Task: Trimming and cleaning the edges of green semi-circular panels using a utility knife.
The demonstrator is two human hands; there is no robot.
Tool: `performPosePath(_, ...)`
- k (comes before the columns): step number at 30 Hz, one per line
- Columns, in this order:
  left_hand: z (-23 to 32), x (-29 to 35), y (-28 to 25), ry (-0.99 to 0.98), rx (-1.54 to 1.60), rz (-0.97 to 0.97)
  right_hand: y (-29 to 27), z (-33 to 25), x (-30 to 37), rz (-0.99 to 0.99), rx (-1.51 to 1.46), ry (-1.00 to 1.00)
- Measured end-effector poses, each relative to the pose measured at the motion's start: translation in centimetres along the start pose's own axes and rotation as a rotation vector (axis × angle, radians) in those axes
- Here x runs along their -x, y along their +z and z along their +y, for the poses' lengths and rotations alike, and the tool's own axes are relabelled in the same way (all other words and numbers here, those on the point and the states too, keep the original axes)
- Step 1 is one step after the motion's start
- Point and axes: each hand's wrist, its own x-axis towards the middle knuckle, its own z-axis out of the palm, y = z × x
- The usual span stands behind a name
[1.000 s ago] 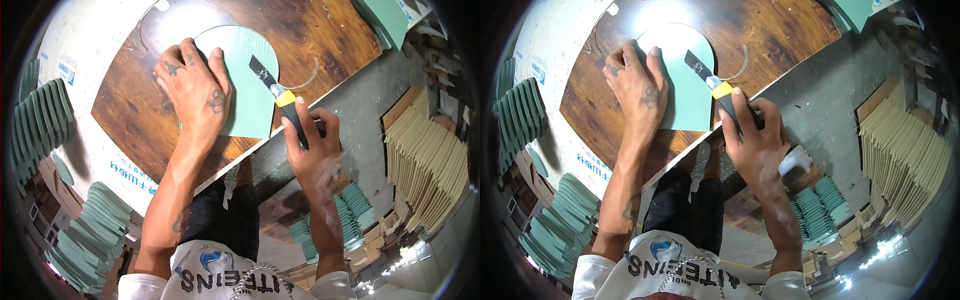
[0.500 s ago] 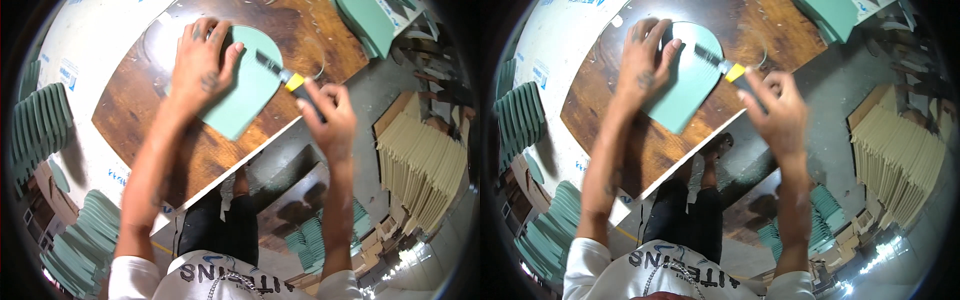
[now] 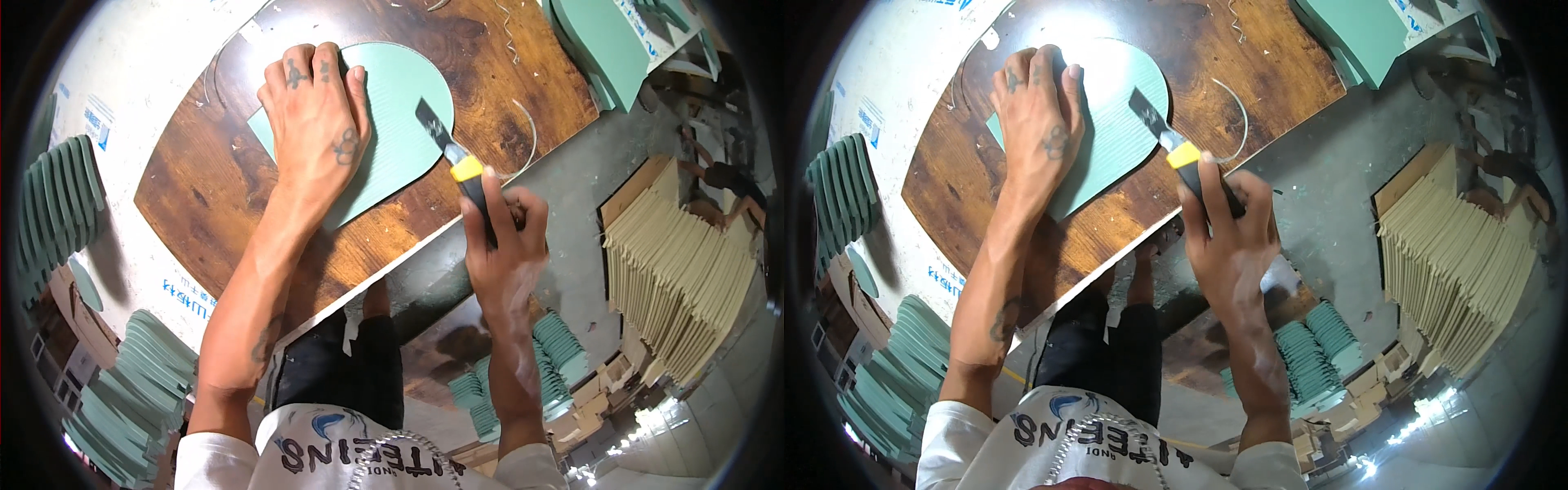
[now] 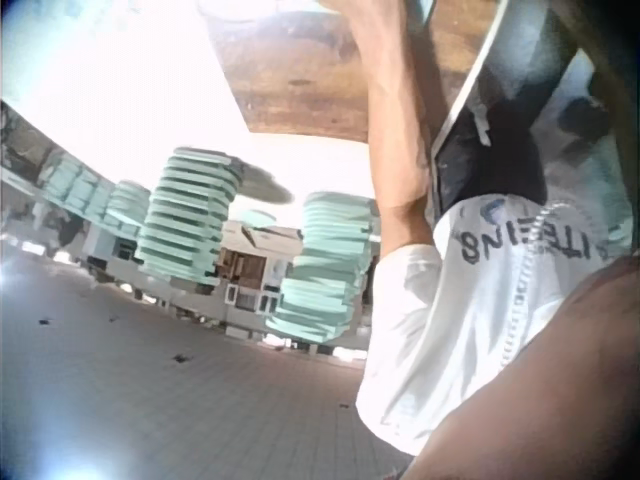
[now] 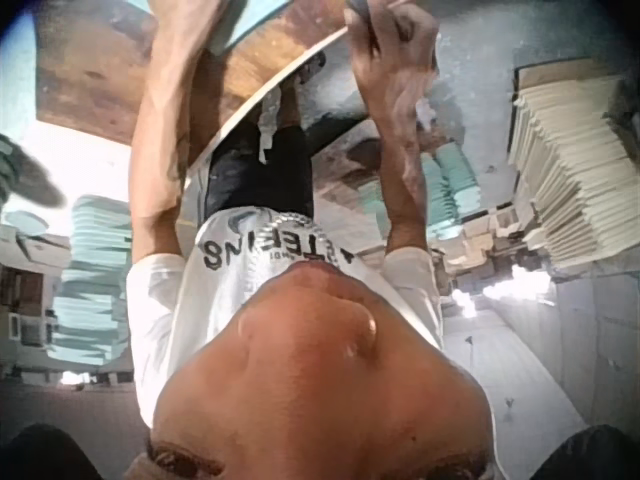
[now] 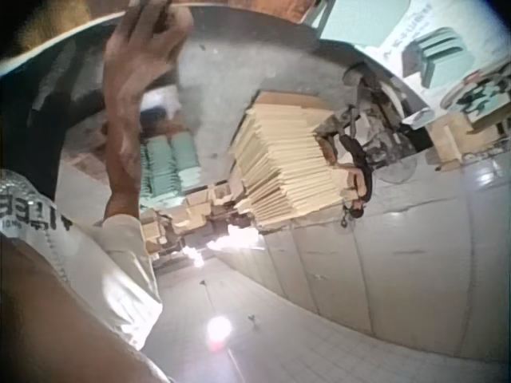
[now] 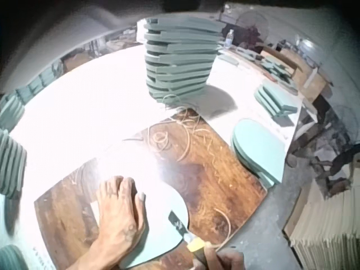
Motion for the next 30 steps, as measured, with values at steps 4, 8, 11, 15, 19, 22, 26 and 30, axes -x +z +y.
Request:
performPosePath(4,-0.2,-0.1,-0.2,-0.008,0.031,-0.076,0.2,0.8,-3.1,-0.054,-0.05,0.012)
performPosePath(8,0.0,-0.2,0.0,0.018,0.07,-0.057,-0.1,1.8,-6.2,-0.084,-0.043,-0.002)
performPosePath(11,-0.1,-0.6,-0.1,0.026,0.054,-0.04,0.7,3.3,-9.1,-0.046,-0.084,-0.149)
performPosePath(15,-1.6,-3.9,0.2,0.287,0.231,-0.193,-0.3,5.7,-9.3,-0.126,-0.121,-0.189)
performPosePath(19,-5.0,-6.0,0.4,0.755,0.223,-0.183,-0.9,1.0,-0.8,-0.252,-0.13,-0.025)
performPosePath(22,-1.5,-2.5,-1.0,-0.039,-0.096,-0.084,-1.7,-1.5,1.4,-0.14,0.004,0.01)
performPosePath(26,-0.4,0.7,-0.8,-0.261,-0.118,0.009,-0.5,-2.6,0.4,-0.088,0.088,0.021)
performPosePath(30,-1.1,0.7,-1.5,-0.196,-0.044,0.005,0.2,-1.2,-0.2,-0.049,0.1,-0.041)
